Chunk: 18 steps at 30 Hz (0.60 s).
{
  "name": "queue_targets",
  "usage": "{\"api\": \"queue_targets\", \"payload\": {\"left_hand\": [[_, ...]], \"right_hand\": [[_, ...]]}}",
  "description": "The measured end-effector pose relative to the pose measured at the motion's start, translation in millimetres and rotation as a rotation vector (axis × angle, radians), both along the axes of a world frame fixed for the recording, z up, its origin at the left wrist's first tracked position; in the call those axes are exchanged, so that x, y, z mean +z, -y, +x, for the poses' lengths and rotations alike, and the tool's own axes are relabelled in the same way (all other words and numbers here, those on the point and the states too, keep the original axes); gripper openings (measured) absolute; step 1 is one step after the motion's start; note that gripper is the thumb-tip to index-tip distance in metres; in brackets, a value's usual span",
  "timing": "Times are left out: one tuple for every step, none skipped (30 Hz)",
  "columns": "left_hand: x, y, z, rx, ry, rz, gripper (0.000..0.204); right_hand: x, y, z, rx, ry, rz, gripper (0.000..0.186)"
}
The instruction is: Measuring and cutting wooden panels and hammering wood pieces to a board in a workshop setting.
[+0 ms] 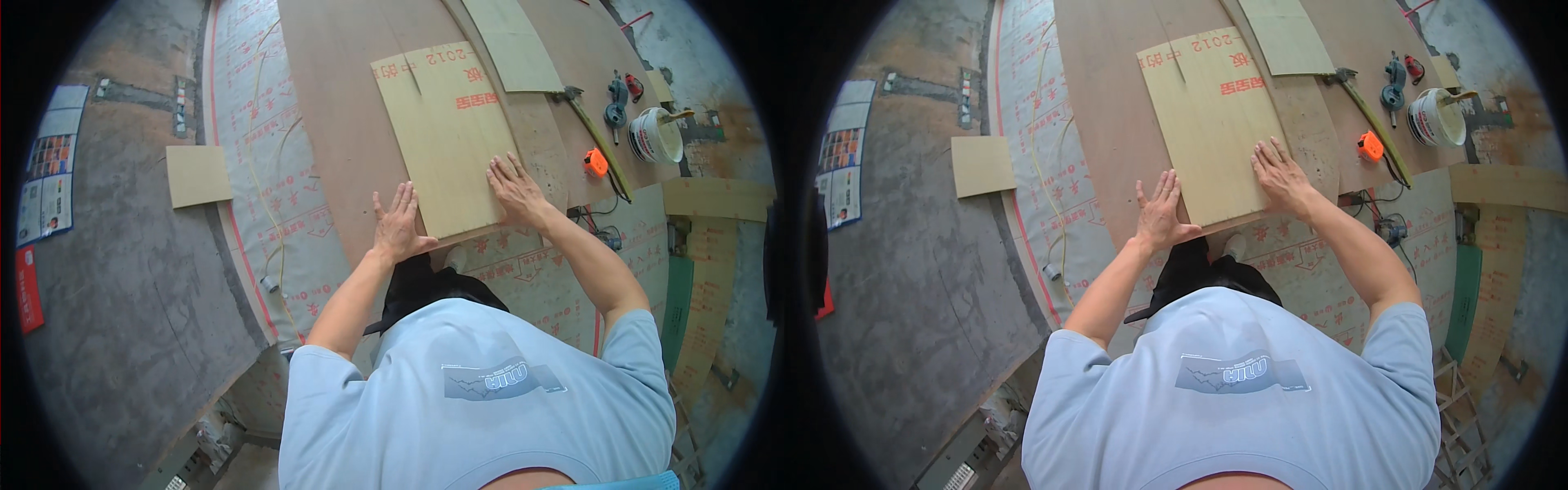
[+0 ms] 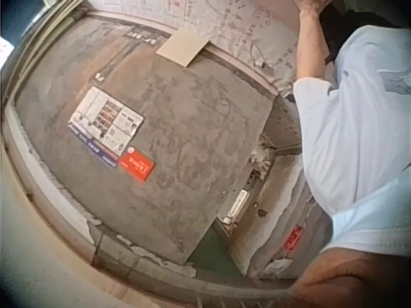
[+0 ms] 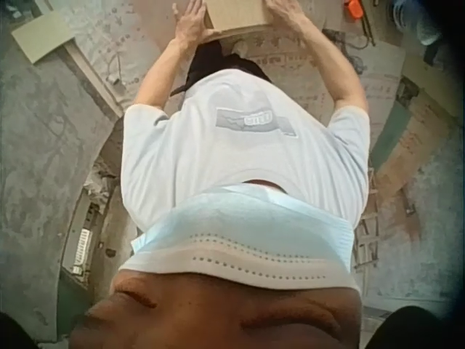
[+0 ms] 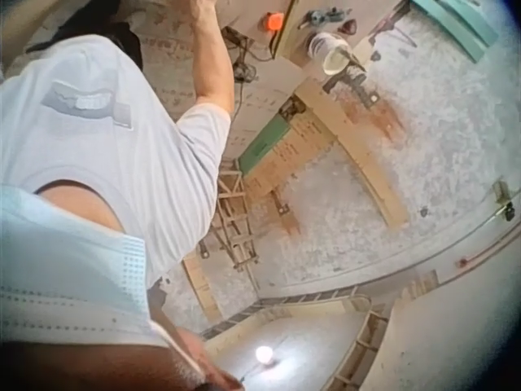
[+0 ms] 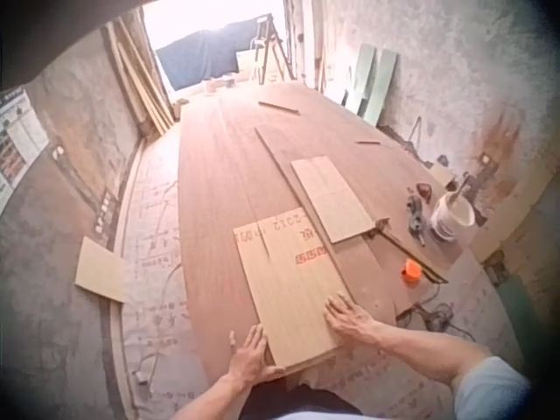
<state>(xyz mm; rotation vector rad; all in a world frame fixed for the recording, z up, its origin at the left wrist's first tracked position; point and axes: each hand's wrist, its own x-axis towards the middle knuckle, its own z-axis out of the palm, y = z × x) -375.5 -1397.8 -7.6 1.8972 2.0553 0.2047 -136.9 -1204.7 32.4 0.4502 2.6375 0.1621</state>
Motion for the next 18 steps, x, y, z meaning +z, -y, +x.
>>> {"api": "queue_targets", "payload": {"left_hand": [[-0.6,-9.5,-6.5,-0.012,0.01,0.007,0.114],[-0.7,-19.2,-13.8,-0.013,-0.009,-0.008,0.114],[-0.7,-29.8,-22.0,-0.014,-0.029,-0.027,0.113],[-0.4,-38.7,-29.4,-0.013,-0.027,-0.025,0.113],[-0.2,-47.0,-36.5,-0.02,-0.014,-0.035,0.113],[-0.2,-55.9,-44.1,-0.021,-0.032,-0.012,0.116],[-0.5,-66.2,-52.0,-0.017,-0.055,-0.028,0.118],[-0.9,-75.9,-59.3,-0.022,-0.04,0.012,0.118],[-1.6,-86.0,-67.0,-0.015,-0.056,0.005,0.118],[-1.8,-96.9,-74.8,-0.006,-0.072,-0.026,0.118],[-2.2,-106.8,-81.8,-0.005,-0.068,-0.007,0.118],[-3.0,-120.9,-93.1,-0.008,-0.072,0.0,0.118],[-2.6,-129.4,-100.3,-0.009,-0.077,0.006,0.118],[-2.6,-138.7,-107.9,-0.012,-0.068,-0.002,0.118],[-2.4,-147.7,-114.7,-0.011,-0.071,-0.009,0.119],[-2.2,-156.0,-120.5,-0.011,-0.075,-0.032,0.119],[-2.0,-162.0,-124.3,-0.016,-0.063,-0.028,0.119],[-1.7,-169.6,-129.7,-0.008,-0.064,-0.032,0.119]], "right_hand": [[-1.3,-8.9,-6.3,-0.009,0.009,0.002,0.11],[-1.9,-17.5,-12.5,-0.006,-0.013,0.041,0.11],[-3.3,-27.1,-20.7,0.005,0.003,0.042,0.11],[-3.8,-36.4,-28.7,0.018,0.019,0.048,0.111],[-4.2,-45.5,-36.3,0.01,0.028,0.05,0.111],[-4.4,-54.3,-44.0,0.011,0.036,0.055,0.114],[-4.2,-64.3,-52.5,0.013,0.044,0.061,0.116],[-4.1,-73.9,-61.2,0.01,0.054,0.061,0.116],[-3.4,-83.5,-69.8,0.012,0.059,0.076,0.117],[-3.6,-94.4,-79.1,0.009,0.069,0.064,0.117],[-2.5,-104.3,-87.5,0.019,0.068,0.086,0.117],[-2.7,-117.2,-99.1,0.016,0.071,0.096,0.118],[-2.2,-125.5,-106.7,0.015,0.074,0.102,0.118],[-1.9,-134.2,-114.1,0.013,0.081,0.097,0.118],[-1.5,-142.4,-120.4,0.005,0.064,0.088,0.118],[-1.0,-149.9,-126.5,-0.004,0.049,0.078,0.118],[-1.1,-156.0,-131.6,-0.008,0.059,0.067,0.118],[-1.0,-163.4,-138.6,0.0,0.066,0.087,0.117]]}}
